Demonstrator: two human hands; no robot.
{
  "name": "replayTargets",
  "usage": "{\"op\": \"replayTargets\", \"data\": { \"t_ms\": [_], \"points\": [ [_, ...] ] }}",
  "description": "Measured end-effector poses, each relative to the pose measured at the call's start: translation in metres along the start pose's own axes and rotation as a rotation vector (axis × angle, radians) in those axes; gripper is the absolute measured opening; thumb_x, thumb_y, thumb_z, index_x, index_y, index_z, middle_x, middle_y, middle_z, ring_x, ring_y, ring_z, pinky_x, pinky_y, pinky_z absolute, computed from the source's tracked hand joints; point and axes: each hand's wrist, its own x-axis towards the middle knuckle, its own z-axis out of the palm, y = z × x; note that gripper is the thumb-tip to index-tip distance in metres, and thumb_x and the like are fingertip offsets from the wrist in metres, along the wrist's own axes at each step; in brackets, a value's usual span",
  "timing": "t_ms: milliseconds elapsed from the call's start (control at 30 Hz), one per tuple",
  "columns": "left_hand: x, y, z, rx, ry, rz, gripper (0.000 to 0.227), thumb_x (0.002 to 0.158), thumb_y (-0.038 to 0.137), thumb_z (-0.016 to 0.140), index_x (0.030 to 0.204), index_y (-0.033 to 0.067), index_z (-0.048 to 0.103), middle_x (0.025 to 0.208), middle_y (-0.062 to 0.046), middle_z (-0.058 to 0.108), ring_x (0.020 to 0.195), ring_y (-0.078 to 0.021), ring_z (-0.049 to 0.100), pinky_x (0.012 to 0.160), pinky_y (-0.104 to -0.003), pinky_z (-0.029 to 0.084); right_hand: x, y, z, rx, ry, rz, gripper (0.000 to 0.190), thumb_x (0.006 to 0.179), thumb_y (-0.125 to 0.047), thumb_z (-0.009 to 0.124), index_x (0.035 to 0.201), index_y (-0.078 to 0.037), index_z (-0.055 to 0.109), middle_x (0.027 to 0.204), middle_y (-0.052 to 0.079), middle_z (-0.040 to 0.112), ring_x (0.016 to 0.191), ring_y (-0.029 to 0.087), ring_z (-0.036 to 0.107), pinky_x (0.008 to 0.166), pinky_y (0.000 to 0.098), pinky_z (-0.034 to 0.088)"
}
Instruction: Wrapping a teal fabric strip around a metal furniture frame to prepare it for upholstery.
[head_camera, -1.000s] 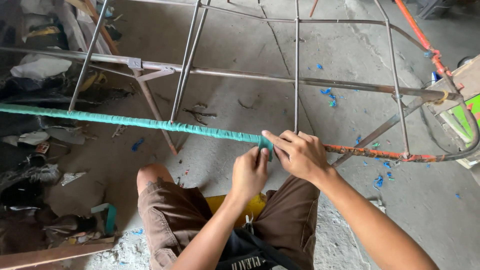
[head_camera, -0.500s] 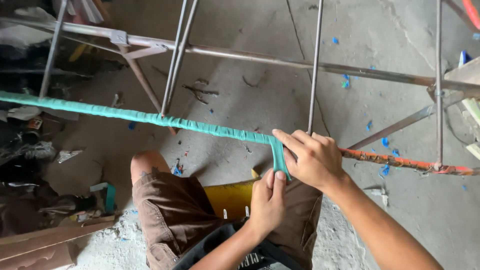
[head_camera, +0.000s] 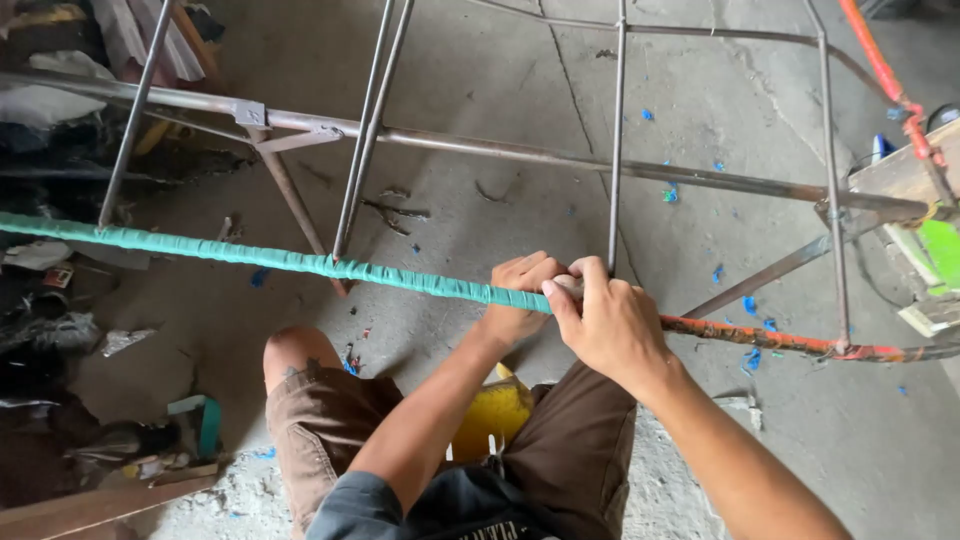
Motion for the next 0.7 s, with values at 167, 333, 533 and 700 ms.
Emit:
{"op": "replayTargets", "data": {
  "t_ms": [167, 333, 533, 700],
  "points": [
    [-0.015, 0.028, 0.021, -0.273, 0.224, -0.323, 0.029, 0.092, 0.015, 0.064, 0.068, 0.0129, 0.047, 0.055, -0.009, 0.039, 0.05, -0.0325, 0.043, 0.051, -0.04, 0.04, -0.009, -0.001, -0.003, 0.036, 0.119, -0.11, 0.037, 0.105, -0.051, 0.053, 0.089, -0.018, 0.062, 0.061, 0.003, 0.072, 0.069, 0.036, 0.076, 0.065, 0.0514, 0.059],
    [-0.005, 0.056, 0.017, -0.313, 0.255, -0.56, 0.034, 0.101, 0.01, 0.058, 0.068, 0.0131, 0.049, 0.051, -0.004, 0.043, 0.053, -0.0155, 0.044, 0.053, -0.032, 0.038, -0.014, 0.02, 0.022, -0.03, 0.396, -0.278, 0.026, 0.106, -0.043, 0.061, 0.09, -0.024, 0.067, 0.06, 0.002, 0.067, 0.063, 0.028, 0.073, 0.06, 0.0407, 0.058],
    [-0.006, 0.099, -0.009, -0.659, 0.304, -0.888, 0.018, 0.099, 0.007, 0.055, 0.113, -0.0001, 0.064, 0.075, -0.01, 0.059, 0.075, -0.0182, 0.058, 0.07, -0.034, 0.054, -0.014, 0.02, 0.024, 0.065, 0.459, -0.248, 0.022, 0.108, -0.038, 0.063, 0.093, -0.023, 0.068, 0.062, 0.005, 0.068, 0.063, 0.03, 0.072, 0.059, 0.0411, 0.056],
    [-0.022, 0.082, -0.004, -1.341, 0.383, -0.943, 0.041, 0.095, 0.036, 0.065, 0.121, 0.0041, 0.067, 0.098, -0.011, 0.069, 0.096, -0.02, 0.066, 0.079, -0.038, 0.061, -0.02, 0.028, 0.007, 0.197, 0.309, -0.258, 0.027, 0.106, -0.037, 0.065, 0.083, -0.023, 0.065, 0.061, 0.003, 0.065, 0.067, 0.031, 0.072, 0.061, 0.0413, 0.056]
  ]
}}
